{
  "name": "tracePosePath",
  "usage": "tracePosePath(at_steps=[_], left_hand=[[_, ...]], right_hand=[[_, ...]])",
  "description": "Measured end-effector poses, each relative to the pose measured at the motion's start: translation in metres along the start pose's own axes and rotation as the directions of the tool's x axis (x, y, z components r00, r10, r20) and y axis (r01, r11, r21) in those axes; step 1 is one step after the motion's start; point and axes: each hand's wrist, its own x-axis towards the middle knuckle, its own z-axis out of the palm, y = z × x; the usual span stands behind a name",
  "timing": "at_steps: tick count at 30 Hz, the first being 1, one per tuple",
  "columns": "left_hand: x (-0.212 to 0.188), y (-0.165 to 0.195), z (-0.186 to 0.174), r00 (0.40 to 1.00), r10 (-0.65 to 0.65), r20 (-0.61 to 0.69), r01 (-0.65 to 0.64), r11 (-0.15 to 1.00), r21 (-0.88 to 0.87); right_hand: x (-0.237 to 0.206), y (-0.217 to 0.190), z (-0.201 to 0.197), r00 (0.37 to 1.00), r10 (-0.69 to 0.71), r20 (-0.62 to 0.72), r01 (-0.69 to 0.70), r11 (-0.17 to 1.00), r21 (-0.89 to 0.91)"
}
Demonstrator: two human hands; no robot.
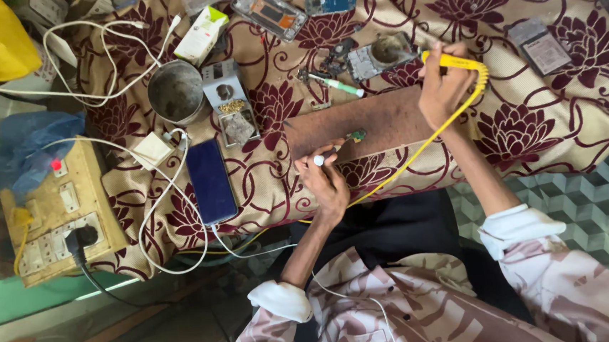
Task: The person uses a soldering iron and solder wire to solder a small green circuit board placed on a wooden board. The person repeatedly applies heat and solder to the board's components while holding the board steady with the other hand.
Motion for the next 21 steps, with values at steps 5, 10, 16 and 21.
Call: tracePosePath(at_steps=[5, 10, 16, 21], left_hand=[[0.0, -0.001, 0.004, 1.0, -0.011, 0.002, 0.011, 1.0, -0.007], [-0.001, 0.001, 0.002, 1.0, -0.012, 0.029, 0.014, 0.998, -0.055], [0.002, 0.004, 0.001, 0.999, 0.012, 0.029, -0.01, 0.998, -0.068], [0.0, 0.002, 0.001, 0.998, -0.009, 0.056, 0.015, 0.995, -0.103]], right_hand=[[0.006, -0.002, 0.013, 0.999, -0.012, 0.051, 0.011, 1.0, 0.024], [0.006, 0.011, 0.012, 0.977, -0.209, 0.052, 0.212, 0.974, -0.074], [0.012, 0.012, 0.003, 0.956, -0.289, 0.047, 0.289, 0.957, 0.001], [0.021, -0.004, 0.006, 0.977, -0.188, 0.103, 0.185, 0.982, 0.041]])
